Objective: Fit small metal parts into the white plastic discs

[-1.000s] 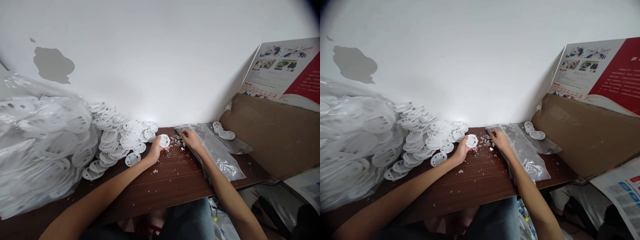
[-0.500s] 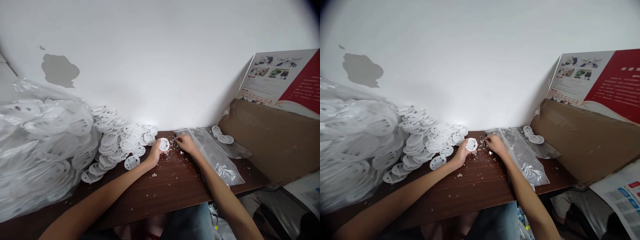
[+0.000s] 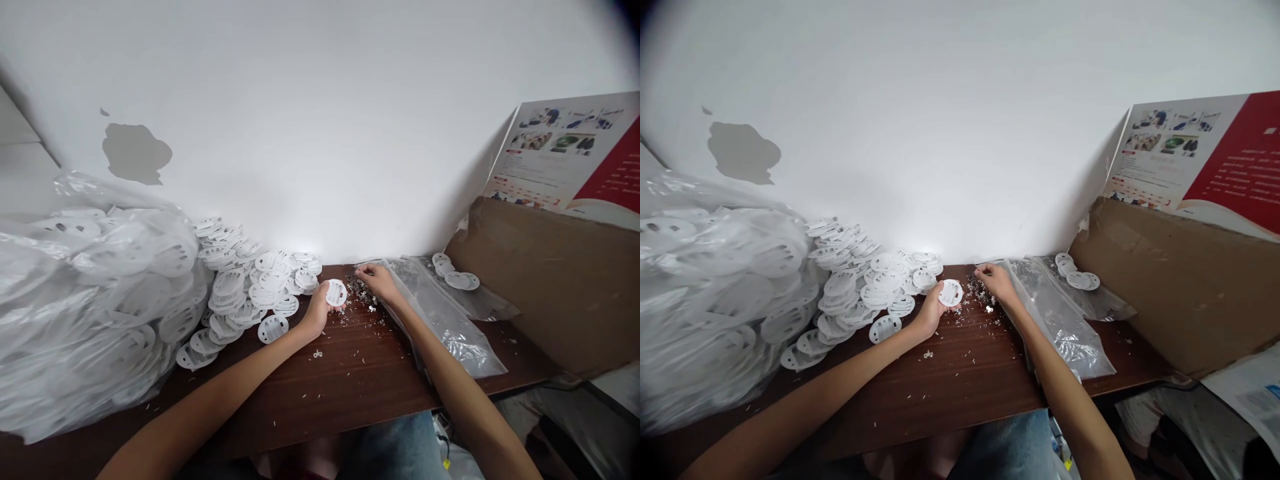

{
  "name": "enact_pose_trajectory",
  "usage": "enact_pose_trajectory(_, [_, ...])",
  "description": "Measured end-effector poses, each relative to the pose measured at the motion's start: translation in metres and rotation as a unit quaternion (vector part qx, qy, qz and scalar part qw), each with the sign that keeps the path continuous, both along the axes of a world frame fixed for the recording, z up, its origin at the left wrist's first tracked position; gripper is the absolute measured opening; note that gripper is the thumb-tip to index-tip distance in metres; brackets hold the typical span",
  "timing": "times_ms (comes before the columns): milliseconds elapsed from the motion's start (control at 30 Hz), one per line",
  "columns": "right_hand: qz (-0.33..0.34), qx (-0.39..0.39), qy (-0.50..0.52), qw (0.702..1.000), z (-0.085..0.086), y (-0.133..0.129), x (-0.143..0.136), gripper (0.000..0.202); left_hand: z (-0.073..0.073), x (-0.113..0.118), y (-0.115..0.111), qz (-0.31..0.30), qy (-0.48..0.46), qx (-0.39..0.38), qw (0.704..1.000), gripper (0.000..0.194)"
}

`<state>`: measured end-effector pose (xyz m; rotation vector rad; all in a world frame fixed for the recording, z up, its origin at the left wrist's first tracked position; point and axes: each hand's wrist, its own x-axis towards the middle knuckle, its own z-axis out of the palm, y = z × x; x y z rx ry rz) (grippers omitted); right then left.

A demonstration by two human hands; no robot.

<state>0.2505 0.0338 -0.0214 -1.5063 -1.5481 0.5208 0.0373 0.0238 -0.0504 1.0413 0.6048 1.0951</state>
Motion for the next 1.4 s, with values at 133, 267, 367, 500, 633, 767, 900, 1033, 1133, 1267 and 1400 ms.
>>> enact_pose_trajectory(133, [0.061,-0.023,0.24,0.969,0.007,-0.016,-0.01,0.033,0.004,-0.002,-0.002,-0.01,0.012,0.007,1.0,0.052])
enact_pose_trajectory(267, [0.099,-0.029,0.313,0.944,0.013,-0.03,-0.025,0.032,0.008,-0.003,-0.005,-0.016,0.014,0.007,1.0,0.051])
enact_pose_trajectory(367, [0.12,-0.026,0.302,0.945,0.014,-0.035,-0.032,0.031,0.008,-0.002,-0.006,-0.015,0.011,0.003,1.0,0.054])
enact_pose_trajectory(500, [0.116,0.005,0.267,0.957,0.013,-0.036,-0.039,0.03,0.009,-0.002,-0.007,-0.025,-0.006,-0.005,1.0,0.059])
enact_pose_trajectory(633, [0.1,0.051,0.211,0.971,0.013,-0.042,-0.048,0.028,0.013,-0.002,-0.008,-0.031,-0.014,-0.012,0.999,0.057])
enact_pose_trajectory(767, [0.079,0.074,0.142,0.984,0.014,-0.048,-0.056,0.023,0.015,-0.002,-0.01,-0.04,-0.013,-0.014,0.999,0.053])
enact_pose_trajectory(900, [0.087,0.098,0.117,0.984,0.013,-0.051,-0.059,0.018,0.015,-0.003,-0.01,-0.044,-0.004,-0.004,0.999,0.052])
enact_pose_trajectory(1033, [0.092,0.11,0.094,0.985,0.013,-0.051,-0.059,0.016,0.014,-0.003,-0.009,-0.055,0.013,0.005,0.998,0.052])
enact_pose_trajectory(1133, [0.083,0.129,0.062,0.986,0.014,-0.051,-0.058,0.012,0.016,-0.003,-0.01,-0.058,0.022,0.012,0.998,0.051])
enact_pose_trajectory(1267, [0.08,0.136,0.04,0.987,0.012,-0.047,-0.056,0.014,0.019,-0.003,-0.011,-0.055,0.03,0.007,0.998,0.049])
enact_pose_trajectory(1400, [0.096,0.079,0.084,0.989,0.009,-0.042,-0.051,0.037,0.022,-0.003,-0.013,-0.064,0.044,0.003,0.997,0.054])
